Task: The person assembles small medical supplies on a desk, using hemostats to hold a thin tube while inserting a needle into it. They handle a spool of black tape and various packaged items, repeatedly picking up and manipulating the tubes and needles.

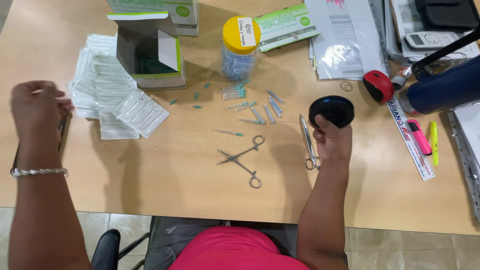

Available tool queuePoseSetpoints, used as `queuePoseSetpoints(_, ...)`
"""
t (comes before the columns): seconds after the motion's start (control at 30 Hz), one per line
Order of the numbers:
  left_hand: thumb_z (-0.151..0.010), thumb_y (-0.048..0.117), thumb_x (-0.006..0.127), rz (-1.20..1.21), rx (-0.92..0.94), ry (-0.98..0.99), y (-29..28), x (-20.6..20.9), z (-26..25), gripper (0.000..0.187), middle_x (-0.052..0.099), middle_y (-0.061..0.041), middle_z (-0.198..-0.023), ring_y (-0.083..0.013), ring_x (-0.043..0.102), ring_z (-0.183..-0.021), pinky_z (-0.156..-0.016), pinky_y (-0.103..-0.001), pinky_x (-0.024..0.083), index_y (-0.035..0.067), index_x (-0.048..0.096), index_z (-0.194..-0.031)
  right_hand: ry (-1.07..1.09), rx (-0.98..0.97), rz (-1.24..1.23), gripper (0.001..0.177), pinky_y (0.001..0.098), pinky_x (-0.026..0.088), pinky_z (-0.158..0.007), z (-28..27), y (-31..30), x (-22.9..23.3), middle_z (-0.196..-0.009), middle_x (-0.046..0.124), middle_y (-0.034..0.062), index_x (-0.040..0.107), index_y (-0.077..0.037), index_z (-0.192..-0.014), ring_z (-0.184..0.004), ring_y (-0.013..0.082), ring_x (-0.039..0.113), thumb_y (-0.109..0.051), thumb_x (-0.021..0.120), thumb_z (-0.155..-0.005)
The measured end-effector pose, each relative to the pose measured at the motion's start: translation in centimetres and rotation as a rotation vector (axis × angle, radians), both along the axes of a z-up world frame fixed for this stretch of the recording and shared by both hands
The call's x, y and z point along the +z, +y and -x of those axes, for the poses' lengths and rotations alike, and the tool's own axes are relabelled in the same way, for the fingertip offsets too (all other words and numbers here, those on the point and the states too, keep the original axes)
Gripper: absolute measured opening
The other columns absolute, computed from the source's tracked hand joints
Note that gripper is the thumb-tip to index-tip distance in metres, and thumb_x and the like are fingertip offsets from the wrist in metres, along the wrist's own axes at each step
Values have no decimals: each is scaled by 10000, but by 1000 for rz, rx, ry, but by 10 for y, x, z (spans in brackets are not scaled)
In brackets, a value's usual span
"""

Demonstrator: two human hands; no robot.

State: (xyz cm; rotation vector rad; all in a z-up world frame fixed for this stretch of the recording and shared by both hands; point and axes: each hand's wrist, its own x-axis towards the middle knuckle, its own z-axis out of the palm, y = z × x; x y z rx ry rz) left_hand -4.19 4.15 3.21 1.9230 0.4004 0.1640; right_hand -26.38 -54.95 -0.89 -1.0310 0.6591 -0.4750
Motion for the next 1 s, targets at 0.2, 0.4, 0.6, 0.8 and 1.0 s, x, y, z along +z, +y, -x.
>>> queuePoseSetpoints(0.2,-1035,21,733,-768,-268,-676,-116,46,105,481,498,-310,-1393,-508,433,-1331,-1119,-612,346,-97,458,-1411,64,143,91,294,197,283,-437,-12,59,3,-779,621,58,691,-36,-891,-627,116,519,54,856,-665)
queuePoseSetpoints(0.4,-928,188,762,112,-665,-620,-280,33,198,643,518,-298,-1358,-518,496,-1312,-1125,-550,442,-71,458,-1431,-60,243,82,323,232,392,-339,1,118,-26,-650,631,162,668,10,-809,-534,294,708,207,850,-628)
queuePoseSetpoints(0.6,-951,507,673,-77,-844,-135,-315,-22,216,648,656,-151,-936,-357,711,-857,-700,-478,590,0,601,-1349,9,182,116,312,233,440,-307,26,123,-4,-727,668,121,659,-39,-948,-483,226,669,101,848,-745)
queuePoseSetpoints(0.8,-985,526,597,-192,-924,72,-335,-66,201,305,771,15,-1019,-253,734,-1020,-851,-380,593,323,777,-1124,157,107,4,511,282,611,-435,36,106,8,-913,660,160,454,-42,-1281,-723,369,774,-12,784,-892)
queuePoseSetpoints(1.0,-990,512,565,-342,-1065,55,-358,-47,172,324,763,-45,-869,-359,730,-899,-768,-499,598,297,784,-1091,291,80,93,628,361,679,-616,28,93,13,-1121,591,221,236,-35,-1497,-877,431,768,-106,631,-1012)
